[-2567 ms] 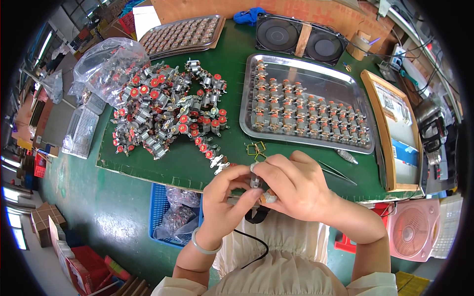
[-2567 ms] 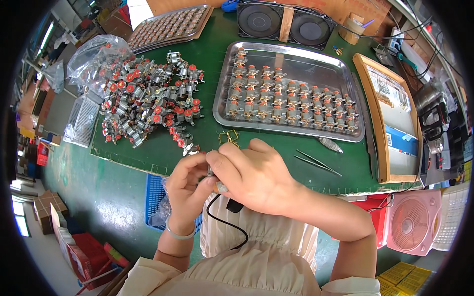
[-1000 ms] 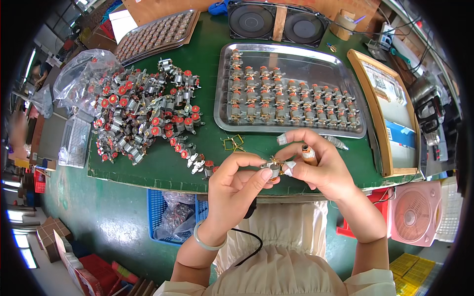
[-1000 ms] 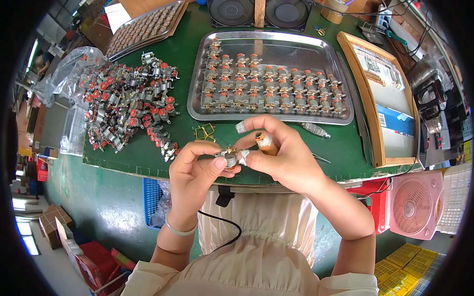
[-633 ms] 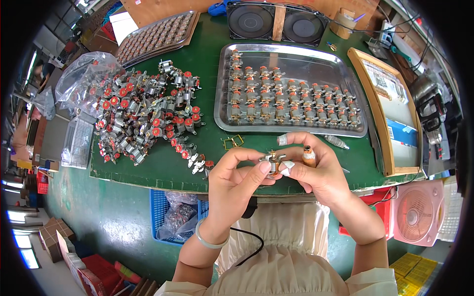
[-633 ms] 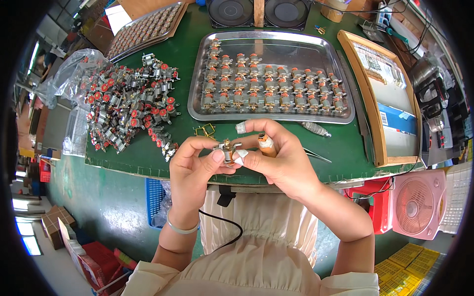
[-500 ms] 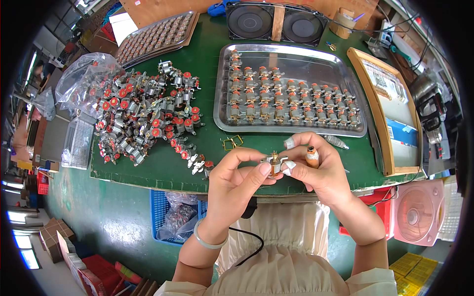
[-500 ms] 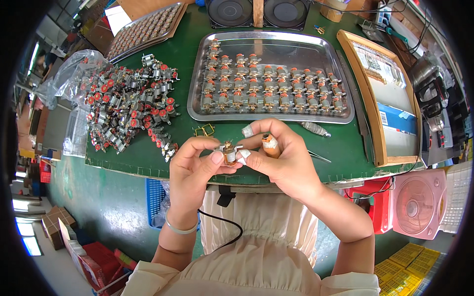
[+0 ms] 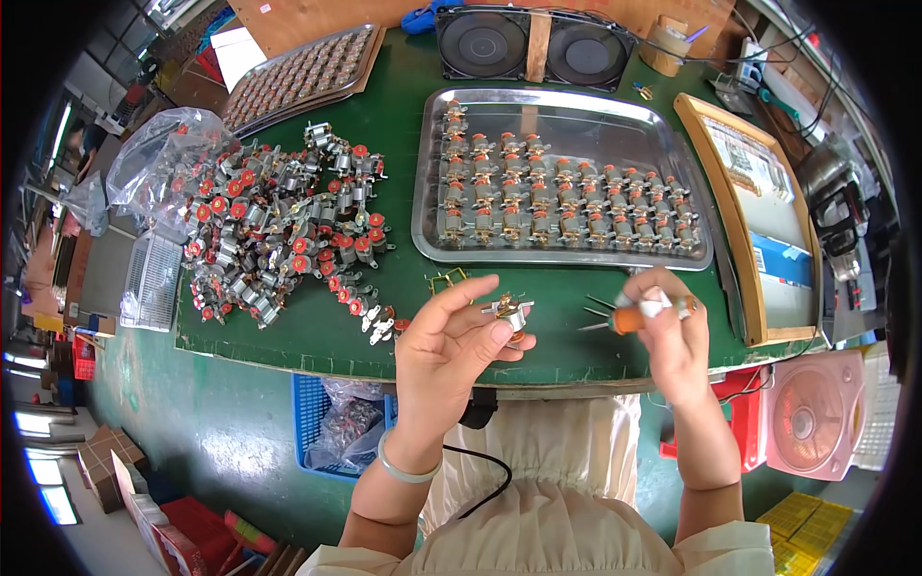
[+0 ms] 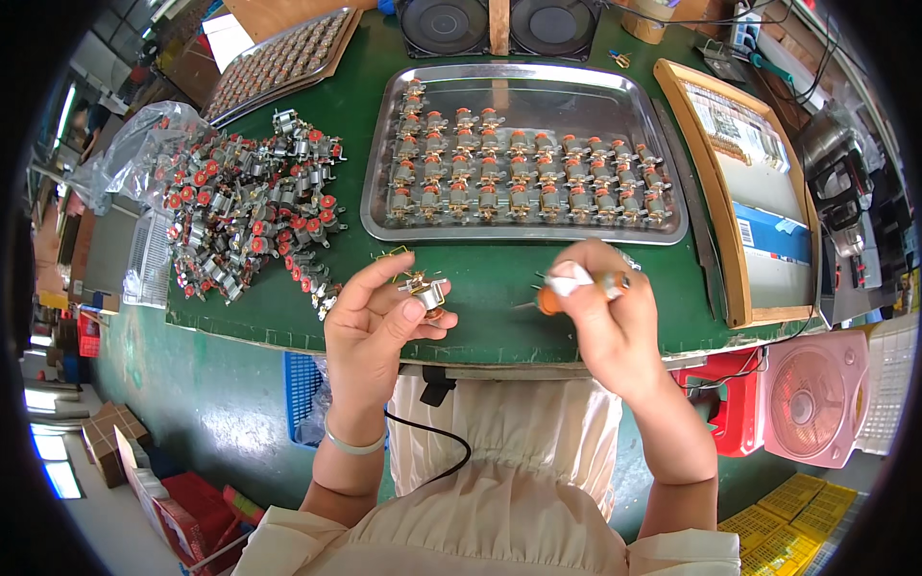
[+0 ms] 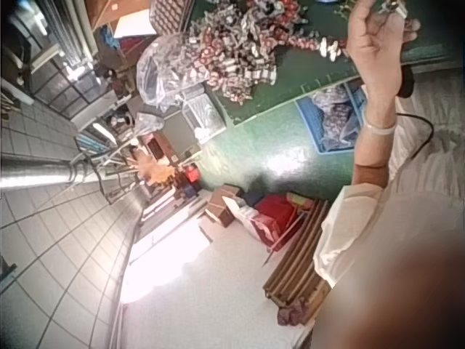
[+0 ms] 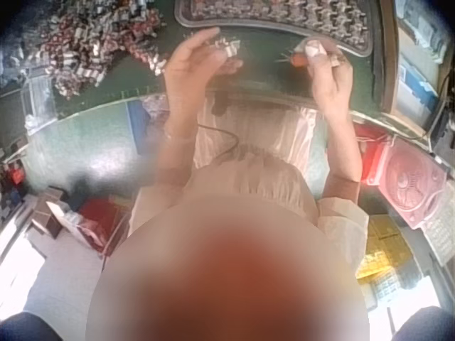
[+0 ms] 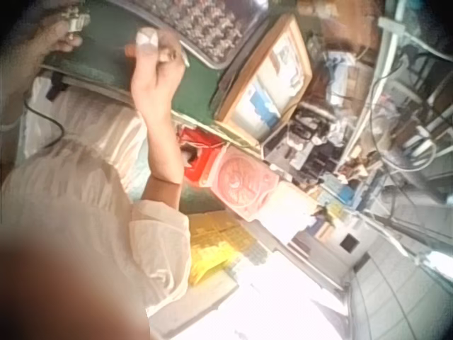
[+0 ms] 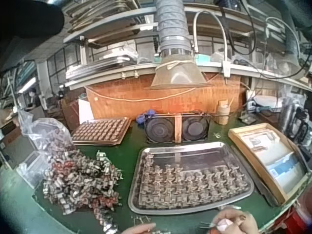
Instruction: Assembling small electronic components at a workbench using tools.
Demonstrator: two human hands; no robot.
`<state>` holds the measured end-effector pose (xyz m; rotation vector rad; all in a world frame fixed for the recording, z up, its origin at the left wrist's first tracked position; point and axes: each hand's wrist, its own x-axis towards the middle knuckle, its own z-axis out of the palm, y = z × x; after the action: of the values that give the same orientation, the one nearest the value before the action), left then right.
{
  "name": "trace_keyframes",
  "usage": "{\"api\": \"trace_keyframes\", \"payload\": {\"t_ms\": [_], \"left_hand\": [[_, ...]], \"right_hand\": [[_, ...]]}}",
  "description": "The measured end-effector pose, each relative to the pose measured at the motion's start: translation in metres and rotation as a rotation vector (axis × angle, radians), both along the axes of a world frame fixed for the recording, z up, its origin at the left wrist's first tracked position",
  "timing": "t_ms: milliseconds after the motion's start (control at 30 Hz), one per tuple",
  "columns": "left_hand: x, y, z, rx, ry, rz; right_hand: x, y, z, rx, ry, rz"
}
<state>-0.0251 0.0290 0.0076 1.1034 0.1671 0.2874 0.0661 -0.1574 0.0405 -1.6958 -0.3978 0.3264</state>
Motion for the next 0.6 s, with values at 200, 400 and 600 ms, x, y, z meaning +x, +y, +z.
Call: {"api": "trace_keyframes", "payload": {"t_ms": [200,400,600], "left_hand": [[0.003,-0.009,-0.007,-0.171,-0.015,0.07],[0.009,-0.021,-0.005,-0.408,-0.009,0.176],[0.011,-0.026,-0.005,-0.314,-0.027,0.199]], "right_hand": [[-0.038,0.006,-0.017,0.439,0.181,0.12],[-0.038,0.019,-0.045,0.078,-0.75,0.021],[-0.042,0.022,-0.048,0.062,-0.751,-0.013]]}}
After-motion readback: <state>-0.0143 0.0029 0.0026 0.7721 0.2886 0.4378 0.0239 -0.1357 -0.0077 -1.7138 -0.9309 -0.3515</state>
